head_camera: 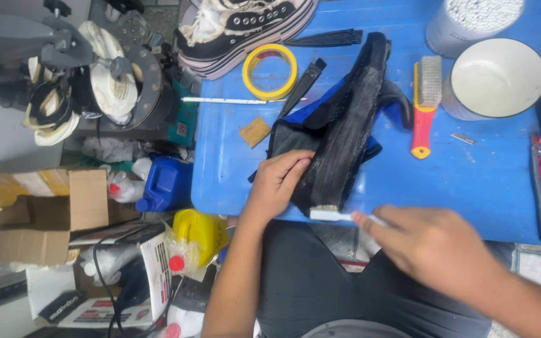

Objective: The person cleans a black shoe using a yellow brush and a blue cloth. They scrub the sole and upper parts of the shoe, applying a white cleaning substance from a container. The person wipes the shoe with the cloth and uses a smaller white brush for detailed cleaning around the edges and heel.

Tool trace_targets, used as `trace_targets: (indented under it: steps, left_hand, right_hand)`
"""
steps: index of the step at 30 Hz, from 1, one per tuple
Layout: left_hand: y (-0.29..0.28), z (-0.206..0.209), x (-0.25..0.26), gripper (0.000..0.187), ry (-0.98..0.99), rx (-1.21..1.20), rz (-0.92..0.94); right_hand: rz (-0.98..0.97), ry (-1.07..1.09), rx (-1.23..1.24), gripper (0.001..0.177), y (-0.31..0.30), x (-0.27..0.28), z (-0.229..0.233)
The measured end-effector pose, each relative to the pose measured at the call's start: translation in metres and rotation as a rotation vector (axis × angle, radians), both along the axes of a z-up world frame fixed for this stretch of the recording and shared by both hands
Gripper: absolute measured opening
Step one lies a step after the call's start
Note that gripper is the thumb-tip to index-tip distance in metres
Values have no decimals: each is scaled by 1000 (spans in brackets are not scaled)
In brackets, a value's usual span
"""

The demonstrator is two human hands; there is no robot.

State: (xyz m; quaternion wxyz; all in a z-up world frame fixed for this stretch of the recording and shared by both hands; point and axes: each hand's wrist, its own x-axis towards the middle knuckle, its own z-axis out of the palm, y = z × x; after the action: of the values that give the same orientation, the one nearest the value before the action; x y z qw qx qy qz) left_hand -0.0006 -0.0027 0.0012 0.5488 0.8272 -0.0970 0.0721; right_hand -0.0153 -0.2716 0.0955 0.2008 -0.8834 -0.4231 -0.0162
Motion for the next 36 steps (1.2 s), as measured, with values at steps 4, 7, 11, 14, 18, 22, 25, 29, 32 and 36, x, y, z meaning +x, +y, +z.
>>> trace_targets:
  steps: [4, 7, 11, 14, 18, 22, 25, 29, 32, 36]
  left_hand:
    - [-5, 7, -2, 22, 123, -13, 46]
    - [-6, 16, -4, 26, -133, -149, -13]
    - [-5, 19, -5, 36, 200, -73, 62]
    - [-5, 14, -2, 29, 150, -68, 31]
    - [-2, 7, -4, 23, -31, -54, 0]
    - [0, 11, -13, 35, -60, 354, 109]
    - [0, 16, -16, 44, 60, 400, 114]
    - [-3, 22, -11, 48, 30, 208, -26]
    - [-16, 35, -5, 42, -103, 89, -19]
    - [-24, 60, 1, 41, -169, 267, 54]
  right_hand:
    - [-164, -14, -109, 27, 3, 14, 9]
    - [-40, -132, -168, 48, 19, 0, 9]
    - [164, -125, -235, 60, 18, -11, 15]
    - [109, -140, -291, 60, 14, 1, 21]
    - [157, -144, -236, 57, 29, 5, 23]
    - [12, -58, -136, 34, 7, 9, 23]
    - [-243, 82, 92, 23, -17, 7, 5]
    - [-598, 385, 326, 25, -36, -10, -44]
    - [-479, 533, 794, 26, -37, -23, -82]
    - [-513, 431, 924, 21, -45, -31, -104]
